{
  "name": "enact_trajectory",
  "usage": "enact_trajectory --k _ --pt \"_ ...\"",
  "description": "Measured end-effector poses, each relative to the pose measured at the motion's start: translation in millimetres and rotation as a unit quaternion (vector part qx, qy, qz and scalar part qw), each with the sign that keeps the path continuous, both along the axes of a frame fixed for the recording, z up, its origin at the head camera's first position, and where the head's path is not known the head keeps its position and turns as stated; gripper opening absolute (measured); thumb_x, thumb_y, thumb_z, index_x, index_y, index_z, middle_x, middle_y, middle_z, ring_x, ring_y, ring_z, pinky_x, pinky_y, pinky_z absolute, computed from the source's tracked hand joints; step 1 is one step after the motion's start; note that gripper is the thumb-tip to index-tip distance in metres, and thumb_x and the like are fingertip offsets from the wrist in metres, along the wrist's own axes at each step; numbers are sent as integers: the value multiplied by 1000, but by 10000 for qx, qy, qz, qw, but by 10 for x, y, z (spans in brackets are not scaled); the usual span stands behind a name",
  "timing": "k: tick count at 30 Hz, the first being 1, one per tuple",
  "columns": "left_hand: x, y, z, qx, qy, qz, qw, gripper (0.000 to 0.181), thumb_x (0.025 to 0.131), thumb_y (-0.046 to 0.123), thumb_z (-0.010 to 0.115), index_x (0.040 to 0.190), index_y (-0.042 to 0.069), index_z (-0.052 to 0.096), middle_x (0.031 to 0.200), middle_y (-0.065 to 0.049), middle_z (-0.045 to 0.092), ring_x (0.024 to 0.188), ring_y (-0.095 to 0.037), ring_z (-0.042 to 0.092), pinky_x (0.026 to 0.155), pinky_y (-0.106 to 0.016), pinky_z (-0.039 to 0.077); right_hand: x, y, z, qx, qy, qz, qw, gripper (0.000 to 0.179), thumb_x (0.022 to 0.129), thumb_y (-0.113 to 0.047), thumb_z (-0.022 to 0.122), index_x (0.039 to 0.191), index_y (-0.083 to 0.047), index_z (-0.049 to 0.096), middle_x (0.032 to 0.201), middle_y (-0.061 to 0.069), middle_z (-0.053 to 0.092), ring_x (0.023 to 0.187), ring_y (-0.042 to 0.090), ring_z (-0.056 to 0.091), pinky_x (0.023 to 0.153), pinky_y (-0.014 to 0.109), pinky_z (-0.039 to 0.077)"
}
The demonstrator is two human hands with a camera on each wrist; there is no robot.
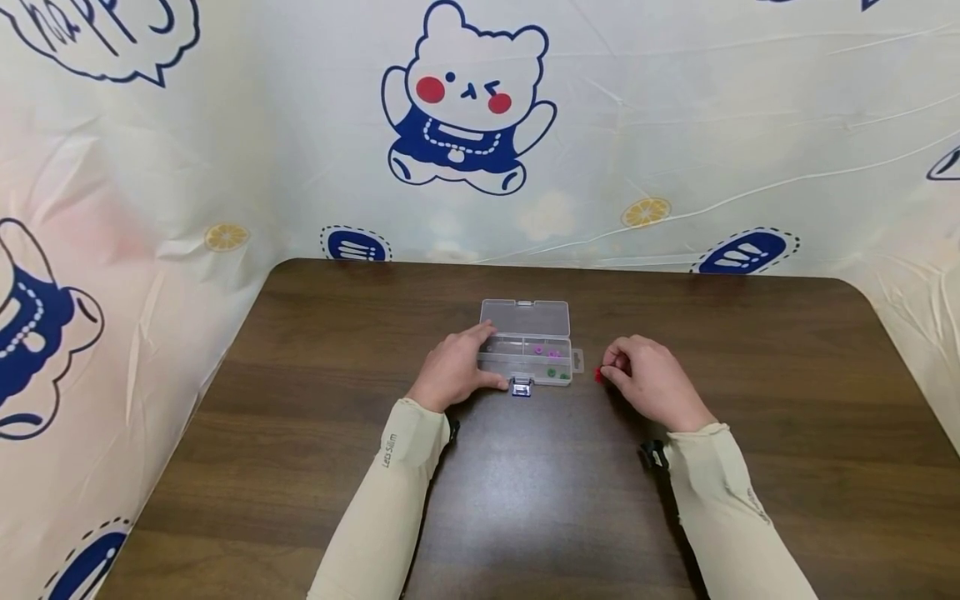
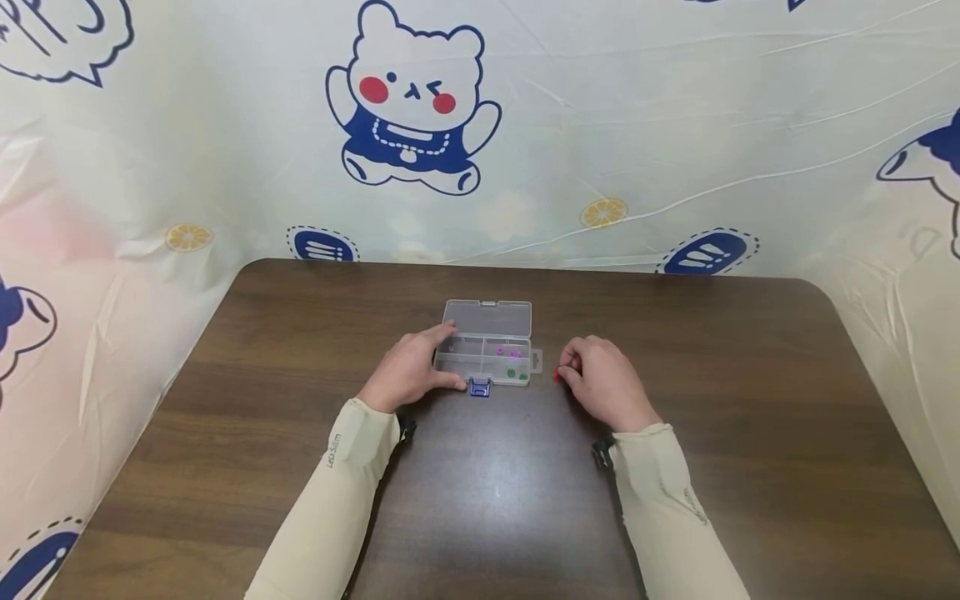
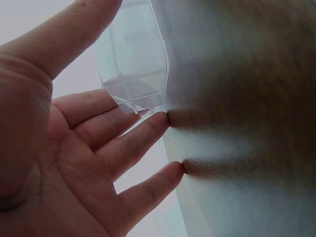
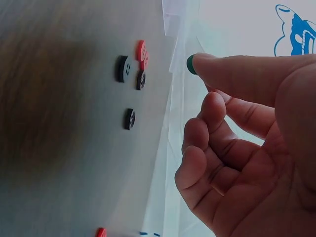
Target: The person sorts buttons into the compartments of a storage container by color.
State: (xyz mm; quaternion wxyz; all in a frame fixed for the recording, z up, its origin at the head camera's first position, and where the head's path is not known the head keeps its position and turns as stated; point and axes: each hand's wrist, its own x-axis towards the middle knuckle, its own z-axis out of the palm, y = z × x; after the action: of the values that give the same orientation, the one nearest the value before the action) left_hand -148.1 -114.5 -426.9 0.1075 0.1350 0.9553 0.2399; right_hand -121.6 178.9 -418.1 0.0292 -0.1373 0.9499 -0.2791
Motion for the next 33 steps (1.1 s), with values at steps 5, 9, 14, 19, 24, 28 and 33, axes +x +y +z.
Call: enact_trajectory --k 5,9,14,19,24,28,33 --pt "-9 1 1 -38 -31 6 10000 90 74 41 90 148 7 51 158 -6 41 138 -29 47 108 -48 43 -6 -46 -19 -36 115 8 9999 8 91 -8 74 87 -8 67 81 5 57 76 23 52 70 37 44" --pt "-13 1 6 -55 -47 10 10000 90 74 41 89 148 7 50 158 -5 41 138 -29 47 109 -48 42 -13 -86 -21 -35 133 30 9999 7 91 -8 73 88 -8 67 81 5 57 76 23 52 70 37 44" --pt "-12 0 -2 -12 -60 12 10000 90 74 41 90 148 8 51 158 -6 41 139 -29 46 109 -48 42 -15 -125 -18 -37 145 27 9999 7 92 -9 73 89 -7 67 81 5 56 75 22 51 69 37 43" --pt "-6 -1 -5 1 -9 -10 10000 90 74 41 90 147 8 51 158 -6 41 138 -30 47 108 -49 42 -15 -156 -11 -68 237 93 9997 7 92 -8 72 88 -7 66 81 5 57 75 22 52 70 37 43" --pt "-3 -3 -2 -11 1 -38 10000 90 74 41 89 148 7 51 158 -6 41 138 -31 47 108 -49 42 -17 -202 5 -64 265 121 9996 8 92 -9 73 88 -7 66 80 4 56 75 22 51 69 37 43" --pt "3 -3 -3 -3 -43 -23 10000 90 75 41 89 148 7 50 158 -6 40 139 -31 46 109 -49 41 -17 -247 1 -81 287 139 9995 8 91 -8 73 87 -7 66 80 4 56 75 21 51 69 36 43" --pt "5 -1 1 -3 -50 -5 10000 90 75 41 89 148 8 50 158 -5 41 139 -31 46 109 -49 41 -21 -302 -16 -149 350 188 9991 9 90 -7 74 85 -8 66 79 3 55 76 21 51 68 35 43"
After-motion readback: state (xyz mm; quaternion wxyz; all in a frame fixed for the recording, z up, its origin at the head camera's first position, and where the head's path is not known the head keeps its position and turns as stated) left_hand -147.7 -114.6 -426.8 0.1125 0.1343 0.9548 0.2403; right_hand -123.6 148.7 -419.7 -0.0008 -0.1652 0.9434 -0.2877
